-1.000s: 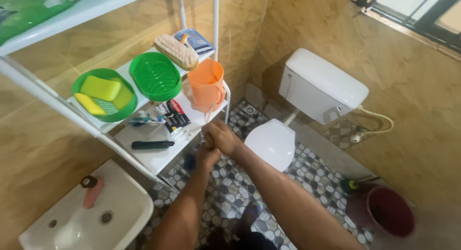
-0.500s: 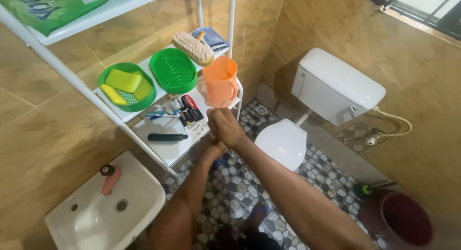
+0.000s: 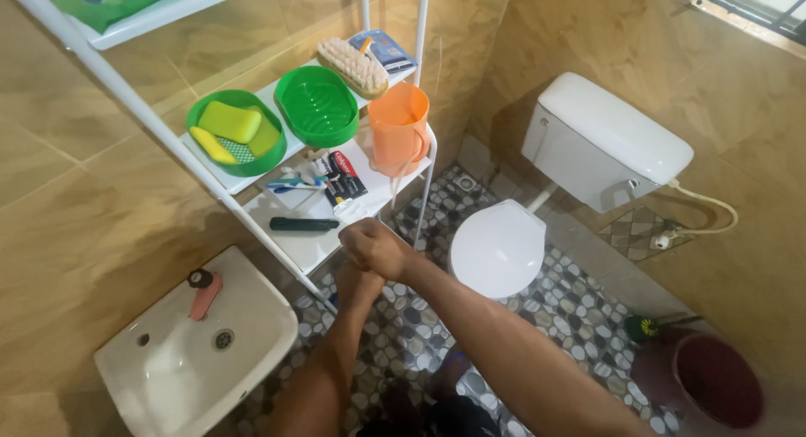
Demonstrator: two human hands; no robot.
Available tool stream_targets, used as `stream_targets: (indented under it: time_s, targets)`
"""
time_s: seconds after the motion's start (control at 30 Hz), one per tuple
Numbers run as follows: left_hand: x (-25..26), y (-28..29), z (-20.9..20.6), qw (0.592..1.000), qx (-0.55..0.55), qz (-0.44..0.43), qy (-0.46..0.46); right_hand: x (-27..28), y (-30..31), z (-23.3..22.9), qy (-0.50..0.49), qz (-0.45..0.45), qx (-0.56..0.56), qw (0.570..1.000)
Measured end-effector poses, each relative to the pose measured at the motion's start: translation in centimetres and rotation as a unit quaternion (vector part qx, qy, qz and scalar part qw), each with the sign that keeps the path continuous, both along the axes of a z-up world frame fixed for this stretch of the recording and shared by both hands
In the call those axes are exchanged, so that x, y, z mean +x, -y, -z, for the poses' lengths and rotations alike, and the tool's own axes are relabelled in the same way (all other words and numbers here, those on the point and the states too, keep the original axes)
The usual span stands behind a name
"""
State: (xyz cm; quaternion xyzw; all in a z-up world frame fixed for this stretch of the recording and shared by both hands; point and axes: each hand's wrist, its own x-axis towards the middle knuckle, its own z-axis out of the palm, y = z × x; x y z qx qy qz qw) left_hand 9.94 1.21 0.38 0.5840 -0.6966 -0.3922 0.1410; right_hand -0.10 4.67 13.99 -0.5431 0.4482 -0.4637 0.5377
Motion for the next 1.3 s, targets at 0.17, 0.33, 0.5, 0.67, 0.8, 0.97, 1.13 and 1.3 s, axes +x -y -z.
stream_targets:
  time_s: [0.17,0.33,0.5,0.67,0.8,0.97,1.13,1.3]
  targets:
    - [0.1,-0.6,-0.8,0.994,-0.110,0.011,0.013,0.6,0.6,-1.4,-0.020,0.021,0.022,0.999]
    - [-0.3,-2.3,-3.8,0.991,-0.132,0.010,0.024,1.0,0.5,-3.8,-0.128,0.101,0.021,0.986]
    - [-2.4,-1.2,-1.9,0.990,-0.124,0.035,-0.053,-0.3,0.0,-5.3,-0.031,0.181,0.029,0.983]
    - [-4.9,-0.2,-0.6,0.976,-0.183,0.061,-0.102,-2.1,-2.1,-7.3,-0.038,0.151,-0.046,0.987]
    - [-6.2,-0.3,1.3,0.973,-0.144,0.065,-0.165,-2.9,-2.9,-4.6,-0.071,0.161,-0.080,0.981]
    - [-6.7,-0.8,2.8,0.978,-0.006,0.112,-0.178,-3.6,-3.6,-0.3,-0.097,0.193,-0.058,0.975]
    - [-7.8,-2.2,5.5,0.958,-0.096,0.161,-0.216,-5.0,-3.6,-1.9,-0.178,0.243,0.015,0.953]
    - [-7.8,-5.2,-5.4,0.979,0.068,0.115,-0.154,-6.8,-3.0,-4.1,0.002,0.230,0.009,0.973]
